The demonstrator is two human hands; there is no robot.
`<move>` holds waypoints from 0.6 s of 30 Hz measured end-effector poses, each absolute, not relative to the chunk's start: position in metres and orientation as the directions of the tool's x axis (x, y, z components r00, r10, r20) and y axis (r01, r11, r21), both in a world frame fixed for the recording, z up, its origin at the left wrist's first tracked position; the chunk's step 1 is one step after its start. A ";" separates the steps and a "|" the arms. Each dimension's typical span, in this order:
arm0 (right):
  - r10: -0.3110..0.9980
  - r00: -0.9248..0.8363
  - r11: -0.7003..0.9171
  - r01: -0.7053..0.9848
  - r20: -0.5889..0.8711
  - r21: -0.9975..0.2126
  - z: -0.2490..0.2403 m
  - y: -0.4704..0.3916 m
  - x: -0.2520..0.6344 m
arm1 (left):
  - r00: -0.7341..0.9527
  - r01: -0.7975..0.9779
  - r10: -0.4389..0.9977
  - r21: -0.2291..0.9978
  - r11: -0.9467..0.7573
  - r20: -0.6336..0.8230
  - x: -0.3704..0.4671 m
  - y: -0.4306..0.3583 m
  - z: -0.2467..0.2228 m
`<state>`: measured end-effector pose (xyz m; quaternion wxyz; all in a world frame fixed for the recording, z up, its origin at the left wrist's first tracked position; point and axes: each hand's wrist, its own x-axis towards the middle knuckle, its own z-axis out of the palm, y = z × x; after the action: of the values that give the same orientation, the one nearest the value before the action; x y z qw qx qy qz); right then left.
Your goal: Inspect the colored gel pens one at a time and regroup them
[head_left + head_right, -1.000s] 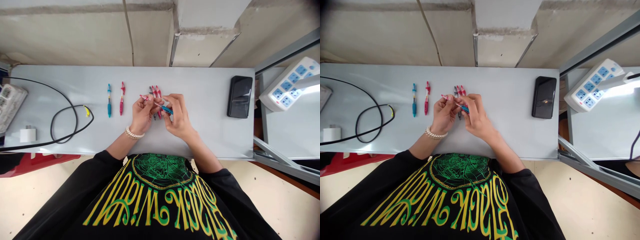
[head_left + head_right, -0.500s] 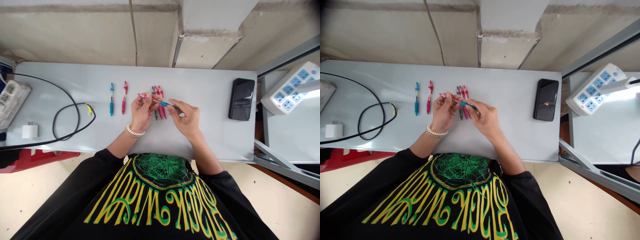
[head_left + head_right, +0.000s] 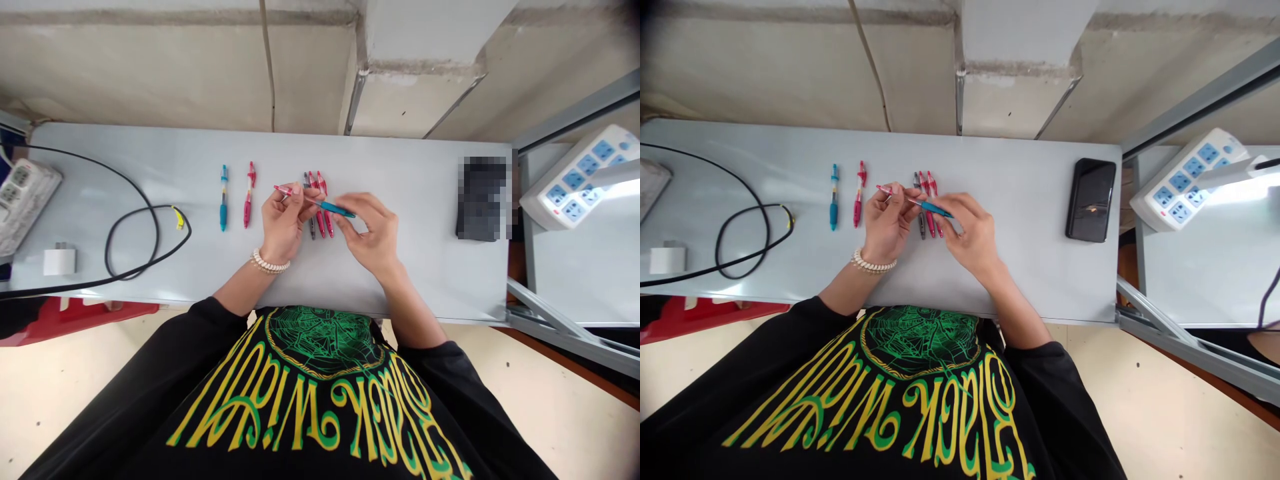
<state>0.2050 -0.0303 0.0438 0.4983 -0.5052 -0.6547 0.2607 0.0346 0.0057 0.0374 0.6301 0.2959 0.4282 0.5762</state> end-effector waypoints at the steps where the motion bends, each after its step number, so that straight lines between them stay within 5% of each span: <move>1: 0.932 0.004 0.334 0.383 0.363 -0.861 0.043 -0.031 0.205 | -0.025 -0.467 0.981 0.870 0.158 -0.192 0.034 0.005 0.037; 5: 0.989 -0.093 0.136 0.241 0.117 -0.961 0.036 -0.032 0.200 | 0.029 -0.446 0.980 0.874 0.191 -0.199 0.033 0.006 0.039; 8: 0.976 -0.193 0.131 0.163 0.099 -0.978 0.036 -0.032 0.196 | 0.075 -0.500 0.968 0.830 0.246 -0.242 0.029 0.011 0.049; 12: 0.930 -0.276 0.328 0.322 0.244 -0.888 0.038 -0.030 0.196 | 0.153 -0.523 0.940 0.783 0.338 -0.304 0.015 0.020 0.064; 18: 0.937 -0.325 0.302 0.568 0.129 -0.765 0.033 -0.027 0.203 | 0.109 -0.408 0.938 0.846 0.343 -0.328 -0.003 0.026 0.068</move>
<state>0.2033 -0.0267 0.0334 0.2946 -0.5008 -0.7513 0.3130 -0.0032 0.0261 0.0681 0.6843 0.2941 0.4509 0.4919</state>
